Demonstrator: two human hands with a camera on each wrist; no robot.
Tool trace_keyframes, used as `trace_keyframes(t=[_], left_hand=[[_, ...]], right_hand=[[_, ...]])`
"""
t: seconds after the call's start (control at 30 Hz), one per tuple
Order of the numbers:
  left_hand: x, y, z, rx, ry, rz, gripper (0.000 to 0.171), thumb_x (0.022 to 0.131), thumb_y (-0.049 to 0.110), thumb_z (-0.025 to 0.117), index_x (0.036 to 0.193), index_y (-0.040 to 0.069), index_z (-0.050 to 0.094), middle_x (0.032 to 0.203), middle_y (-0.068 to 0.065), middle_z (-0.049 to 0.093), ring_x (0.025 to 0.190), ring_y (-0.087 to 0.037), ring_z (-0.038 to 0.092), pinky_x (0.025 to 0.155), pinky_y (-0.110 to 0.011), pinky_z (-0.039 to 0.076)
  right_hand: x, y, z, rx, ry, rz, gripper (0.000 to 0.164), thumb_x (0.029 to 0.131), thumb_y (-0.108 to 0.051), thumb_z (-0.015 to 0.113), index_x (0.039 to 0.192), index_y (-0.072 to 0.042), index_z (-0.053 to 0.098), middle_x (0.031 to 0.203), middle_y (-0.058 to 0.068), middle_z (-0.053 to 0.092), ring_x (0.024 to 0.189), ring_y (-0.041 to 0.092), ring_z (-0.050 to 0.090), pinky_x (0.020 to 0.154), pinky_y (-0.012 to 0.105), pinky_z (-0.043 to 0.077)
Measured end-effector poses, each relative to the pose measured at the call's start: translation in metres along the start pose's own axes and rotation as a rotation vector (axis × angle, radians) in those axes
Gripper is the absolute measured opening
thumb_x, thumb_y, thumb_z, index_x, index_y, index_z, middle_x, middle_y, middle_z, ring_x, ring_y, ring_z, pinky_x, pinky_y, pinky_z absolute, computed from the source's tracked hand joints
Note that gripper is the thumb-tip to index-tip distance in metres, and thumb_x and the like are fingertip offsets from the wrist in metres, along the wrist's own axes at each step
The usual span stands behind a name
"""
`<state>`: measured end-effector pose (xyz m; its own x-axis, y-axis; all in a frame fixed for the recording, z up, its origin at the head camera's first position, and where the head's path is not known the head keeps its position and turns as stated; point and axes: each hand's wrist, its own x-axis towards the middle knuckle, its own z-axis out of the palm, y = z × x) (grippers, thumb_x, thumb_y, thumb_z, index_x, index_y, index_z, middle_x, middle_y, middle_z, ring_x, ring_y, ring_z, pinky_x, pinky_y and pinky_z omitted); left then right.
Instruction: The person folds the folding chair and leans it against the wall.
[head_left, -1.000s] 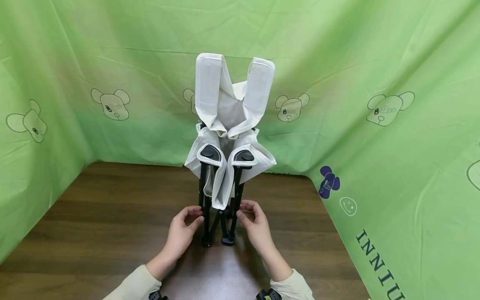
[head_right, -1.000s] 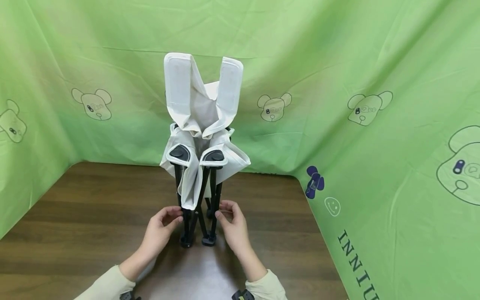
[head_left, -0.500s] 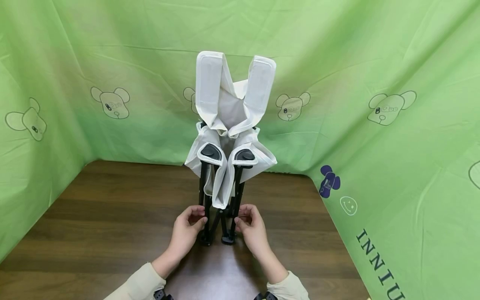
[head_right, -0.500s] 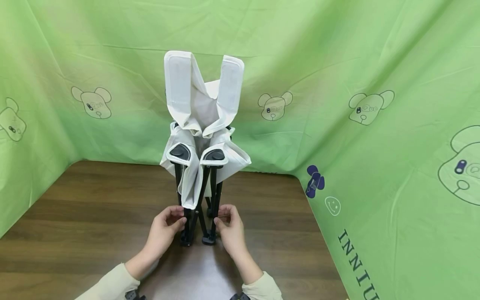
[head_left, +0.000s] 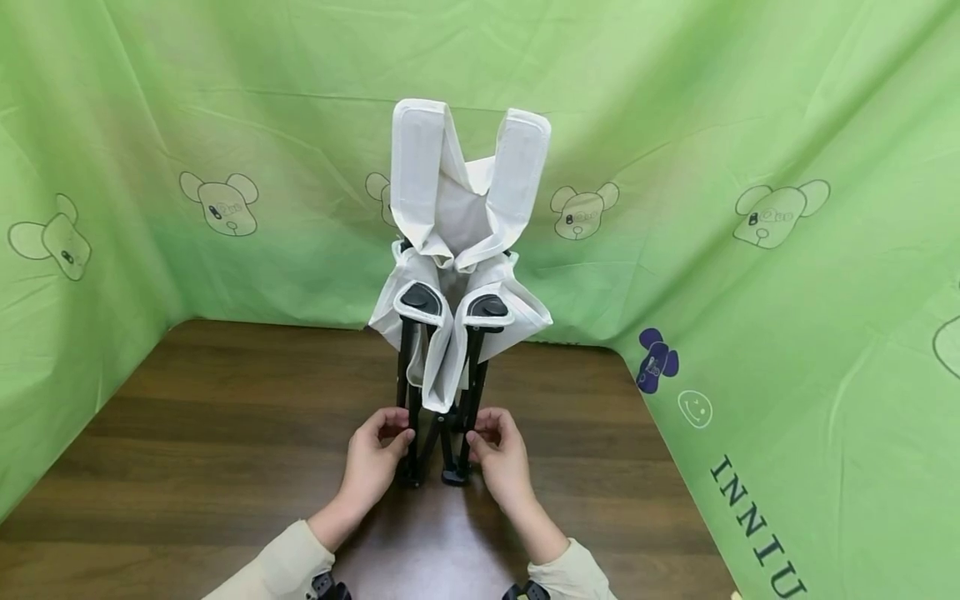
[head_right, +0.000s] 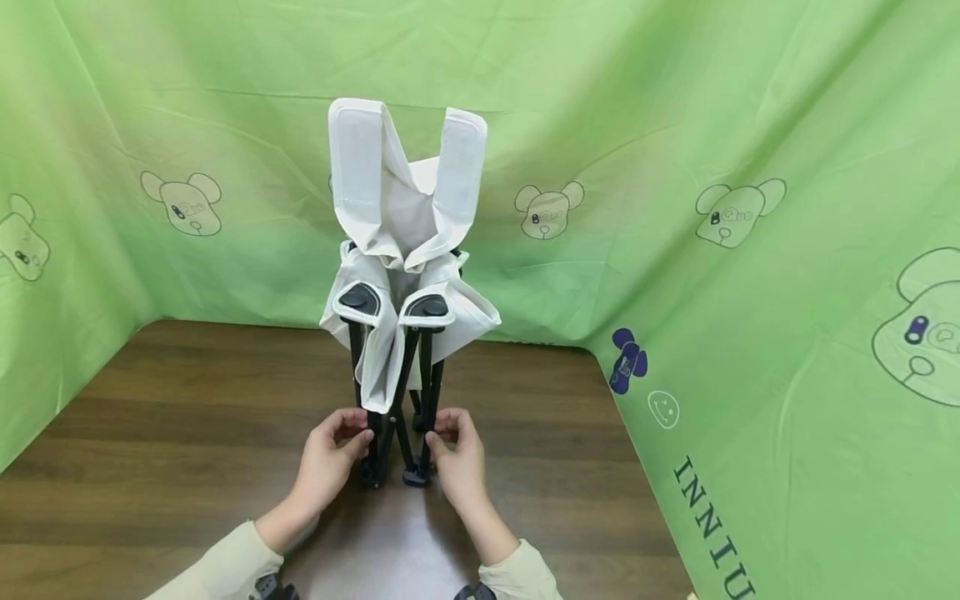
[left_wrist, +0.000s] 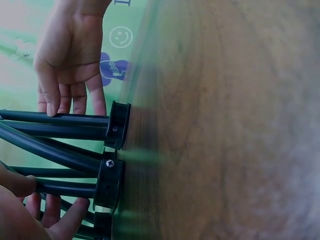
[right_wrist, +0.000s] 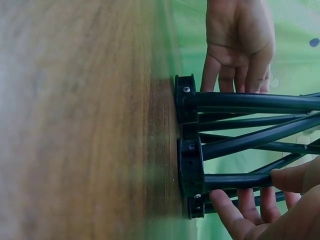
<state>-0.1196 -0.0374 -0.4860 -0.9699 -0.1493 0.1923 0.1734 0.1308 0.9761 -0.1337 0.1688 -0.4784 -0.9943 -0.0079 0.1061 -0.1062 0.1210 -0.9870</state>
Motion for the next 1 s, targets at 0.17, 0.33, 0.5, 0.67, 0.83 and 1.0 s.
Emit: trace_keyframes(t=[0.17,0.33,0.5,0.67,0.83,1.0], left_hand=[[-0.001,0.000,0.001,0.044,0.009,0.014,0.025,0.090,-0.008,0.072,0.114,-0.001,0.069,0.103,-0.021,0.070,0.089,-0.025,0.068,0.070,-0.026,0.060],[0.002,-0.001,0.003,0.118,-0.002,0.062,0.024,0.093,-0.004,0.070,0.117,-0.001,0.069,0.105,-0.020,0.071,0.093,-0.026,0.067,0.077,-0.027,0.057],[0.005,-0.004,0.003,0.133,-0.004,0.081,0.023,0.094,-0.003,0.070,0.117,0.002,0.070,0.103,-0.014,0.072,0.092,-0.024,0.068,0.077,-0.028,0.056],[0.008,-0.005,0.002,0.128,-0.027,0.066,0.023,0.096,-0.001,0.068,0.118,0.003,0.069,0.102,-0.009,0.075,0.092,-0.020,0.070,0.077,-0.024,0.055],[0.011,-0.003,0.001,0.096,-0.059,0.079,0.022,0.097,-0.002,0.066,0.118,0.002,0.069,0.103,-0.009,0.076,0.093,-0.024,0.073,0.076,-0.022,0.054],[0.011,-0.006,0.001,0.061,-0.091,0.065,0.022,0.097,-0.003,0.065,0.118,0.000,0.069,0.104,-0.013,0.076,0.094,-0.028,0.073,0.074,-0.018,0.052]], right_hand=[[0.001,0.000,0.001,0.001,0.003,-0.014,0.028,0.092,0.008,0.068,0.117,0.001,0.058,0.108,0.021,0.063,0.088,0.021,0.060,0.070,0.046,0.063],[0.005,0.002,0.000,-0.001,-0.010,-0.020,0.026,0.091,0.009,0.068,0.115,0.002,0.060,0.105,0.022,0.064,0.085,0.018,0.061,0.072,0.051,0.063],[0.008,0.004,-0.001,-0.014,-0.028,-0.024,0.023,0.092,0.009,0.067,0.114,0.003,0.062,0.104,0.023,0.067,0.087,0.021,0.065,0.073,0.054,0.063],[0.007,-0.004,0.002,-0.022,-0.039,-0.030,0.023,0.094,0.011,0.064,0.117,0.005,0.064,0.105,0.028,0.070,0.091,0.033,0.069,0.078,0.061,0.060],[-0.001,-0.027,0.004,-0.008,-0.065,-0.061,0.024,0.096,0.013,0.059,0.120,0.012,0.060,0.110,0.035,0.069,0.100,0.052,0.067,0.079,0.058,0.061],[-0.009,-0.035,0.007,-0.041,-0.034,-0.079,0.024,0.095,0.013,0.058,0.119,0.012,0.060,0.109,0.037,0.068,0.099,0.054,0.066,0.066,0.028,0.060]])
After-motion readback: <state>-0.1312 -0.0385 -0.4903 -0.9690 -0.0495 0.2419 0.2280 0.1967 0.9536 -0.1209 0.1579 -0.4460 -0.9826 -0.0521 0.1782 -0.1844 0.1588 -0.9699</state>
